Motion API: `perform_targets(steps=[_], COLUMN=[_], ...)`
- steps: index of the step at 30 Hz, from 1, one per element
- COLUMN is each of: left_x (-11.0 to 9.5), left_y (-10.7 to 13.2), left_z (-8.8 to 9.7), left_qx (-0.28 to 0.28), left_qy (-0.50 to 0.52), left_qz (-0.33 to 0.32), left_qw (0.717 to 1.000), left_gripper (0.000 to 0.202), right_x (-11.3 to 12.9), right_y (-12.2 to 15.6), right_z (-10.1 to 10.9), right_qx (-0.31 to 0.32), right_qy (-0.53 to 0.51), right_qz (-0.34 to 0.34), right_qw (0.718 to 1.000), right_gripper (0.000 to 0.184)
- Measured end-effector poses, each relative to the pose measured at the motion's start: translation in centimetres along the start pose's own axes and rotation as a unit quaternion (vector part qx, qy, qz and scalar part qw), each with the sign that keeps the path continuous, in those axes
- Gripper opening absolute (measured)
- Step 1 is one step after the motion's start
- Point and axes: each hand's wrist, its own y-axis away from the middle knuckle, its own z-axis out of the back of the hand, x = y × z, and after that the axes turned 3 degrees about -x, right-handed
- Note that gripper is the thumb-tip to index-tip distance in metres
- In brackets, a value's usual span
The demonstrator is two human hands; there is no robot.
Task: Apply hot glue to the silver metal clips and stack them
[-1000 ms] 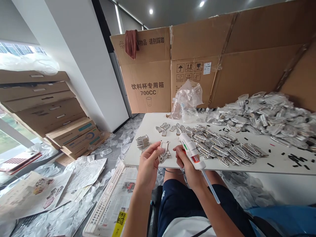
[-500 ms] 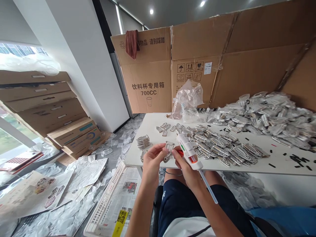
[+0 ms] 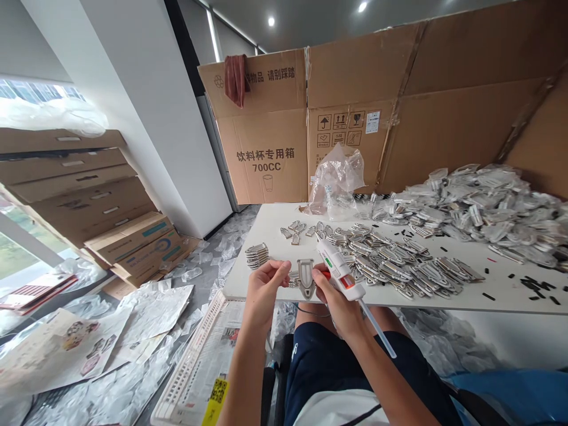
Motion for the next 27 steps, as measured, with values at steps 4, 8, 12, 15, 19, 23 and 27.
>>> perform_targets(steps=[4, 8, 12, 15, 19, 23, 27], left_x=[0.1, 0.3, 0.4, -0.1, -1.1, -1.1, -0.4], left_y=[-0.1, -0.1, -0.1, 0.1, 0.5, 0.5, 0.3], left_z=[0.1, 0.0, 0.1, 0.2, 0.4, 0.5, 0.6], left_qx=[-0.023, -0.024, -0.006, 0.021, 0.118, 0.173, 0.165], left_qy=[-0.006, -0.016, -0.037, -0.07, -0.144, -0.163, -0.157], left_qz=[-0.009, -0.003, -0.011, -0.014, 0.016, 0.032, 0.033], left_qw=[1.0, 1.0, 0.999, 0.997, 0.982, 0.971, 0.973], left_gripper=[0.057, 0.061, 0.056, 0.049, 0.048, 0.046, 0.044], right_x=[0.6, 0.6, -0.2, -0.5, -0.1, 0.3, 0.1], right_y=[0.2, 0.1, -0.2, -0.2, -0.2, -0.2, -0.3], right_z=[-0.2, -0.1, 0.0, 0.0, 0.0, 0.0, -0.1], right_qx=[0.015, 0.012, 0.004, -0.01, -0.022, -0.041, -0.043], right_qy=[0.004, 0.008, -0.018, -0.032, -0.026, -0.006, -0.002], right_qz=[-0.007, -0.01, -0.019, -0.022, -0.021, -0.017, -0.012], right_qw=[1.0, 1.0, 1.0, 0.999, 0.999, 0.999, 0.999], right_gripper=[0.039, 0.039, 0.041, 0.041, 0.041, 0.037, 0.035])
